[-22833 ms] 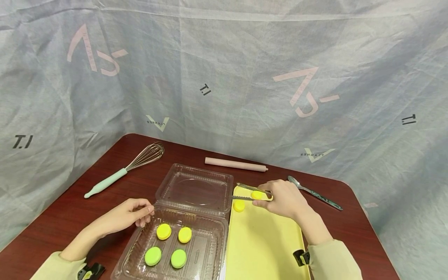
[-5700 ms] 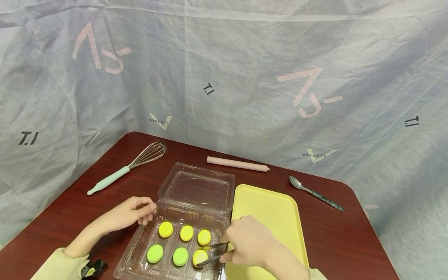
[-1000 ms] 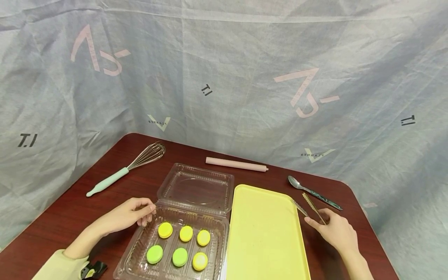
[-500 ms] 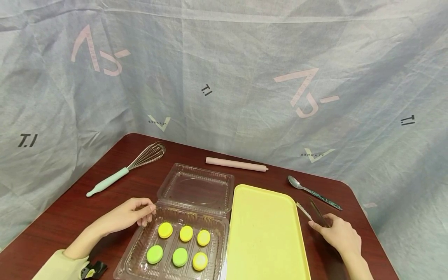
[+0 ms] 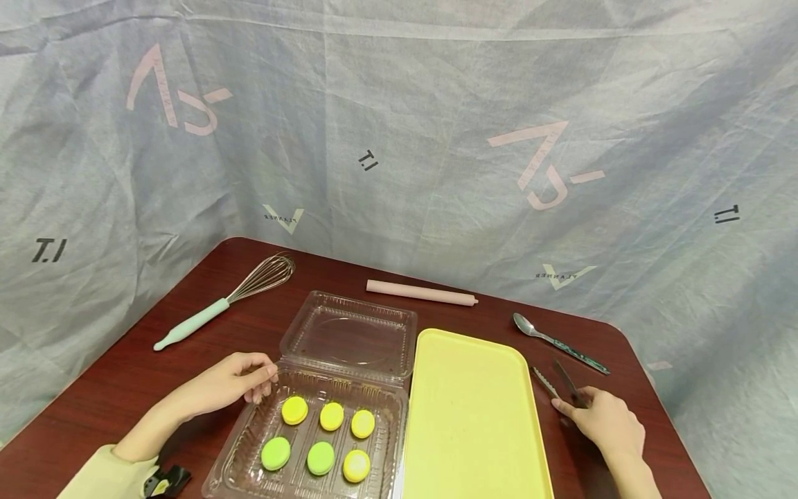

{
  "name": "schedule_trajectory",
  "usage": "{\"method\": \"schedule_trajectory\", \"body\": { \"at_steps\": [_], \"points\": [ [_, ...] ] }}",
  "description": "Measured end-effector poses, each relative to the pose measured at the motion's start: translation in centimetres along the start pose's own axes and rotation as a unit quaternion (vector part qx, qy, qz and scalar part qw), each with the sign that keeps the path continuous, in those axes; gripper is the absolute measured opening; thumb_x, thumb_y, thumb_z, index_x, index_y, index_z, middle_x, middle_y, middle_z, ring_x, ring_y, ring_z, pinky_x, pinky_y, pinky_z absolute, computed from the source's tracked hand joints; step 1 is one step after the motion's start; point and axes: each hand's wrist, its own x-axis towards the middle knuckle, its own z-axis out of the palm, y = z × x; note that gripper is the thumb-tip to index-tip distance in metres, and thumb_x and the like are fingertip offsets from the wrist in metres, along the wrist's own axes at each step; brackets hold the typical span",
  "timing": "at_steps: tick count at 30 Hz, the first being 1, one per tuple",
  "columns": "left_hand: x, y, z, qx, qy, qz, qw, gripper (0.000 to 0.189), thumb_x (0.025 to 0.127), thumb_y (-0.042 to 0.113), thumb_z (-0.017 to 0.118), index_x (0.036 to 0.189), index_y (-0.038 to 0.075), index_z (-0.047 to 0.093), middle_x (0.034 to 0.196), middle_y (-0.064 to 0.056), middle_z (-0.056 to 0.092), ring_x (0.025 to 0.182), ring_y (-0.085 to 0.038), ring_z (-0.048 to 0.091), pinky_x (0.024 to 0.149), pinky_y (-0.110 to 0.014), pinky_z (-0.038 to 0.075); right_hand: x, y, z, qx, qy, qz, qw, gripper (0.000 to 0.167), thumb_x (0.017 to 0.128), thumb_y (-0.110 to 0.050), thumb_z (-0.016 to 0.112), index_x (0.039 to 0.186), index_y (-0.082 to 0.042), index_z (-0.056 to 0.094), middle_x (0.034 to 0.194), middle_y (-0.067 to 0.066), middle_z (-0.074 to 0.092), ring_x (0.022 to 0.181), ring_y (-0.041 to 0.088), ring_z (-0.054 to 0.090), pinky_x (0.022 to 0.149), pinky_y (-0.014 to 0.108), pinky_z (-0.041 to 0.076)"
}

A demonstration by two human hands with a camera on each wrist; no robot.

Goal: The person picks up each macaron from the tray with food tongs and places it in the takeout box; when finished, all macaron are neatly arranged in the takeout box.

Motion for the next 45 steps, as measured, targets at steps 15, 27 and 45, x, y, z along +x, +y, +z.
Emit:
{"method": "schedule_trajectory", "body": {
  "at_steps": [15,27,45],
  "points": [
    [0.0,0.2,0.0,0.004,0.000,0.002,1.0000,0.024,0.105,0.016,0.052,0.097,-0.003,0.064,0.075,-0.006,0.062,0.061,-0.013,0.059,0.060,-0.028,0.051,-0.3,0.1,0.1,-0.004,-0.004,0.000,1.0000,0.108,0.076,-0.081,0.062,0.134,0.010,0.051,0.076,0.002,0.057,0.065,0.023,0.052,0.051,0.037,0.038],
    [0.1,-0.4,-0.2,-0.010,-0.001,-0.002,0.9999,0.023,0.105,0.018,0.053,0.095,-0.001,0.064,0.073,-0.003,0.061,0.062,-0.014,0.059,0.060,-0.028,0.051,-1.0,-1.5,-0.8,-0.031,0.019,0.014,0.9992,0.112,0.076,-0.083,0.058,0.132,0.013,0.048,0.109,0.033,0.057,0.088,0.047,0.058,0.059,0.054,0.047],
    [0.1,-0.7,-0.5,0.008,-0.004,-0.004,0.9999,0.031,0.106,0.025,0.051,0.091,0.001,0.063,0.073,-0.005,0.061,0.064,-0.017,0.061,0.061,-0.029,0.052,-2.5,-8.2,-2.7,-0.007,0.135,-0.076,0.9880,0.083,0.088,-0.071,0.058,0.125,0.003,0.061,0.110,0.028,0.058,0.097,0.047,0.055,0.066,0.058,0.045]
  ]
}}
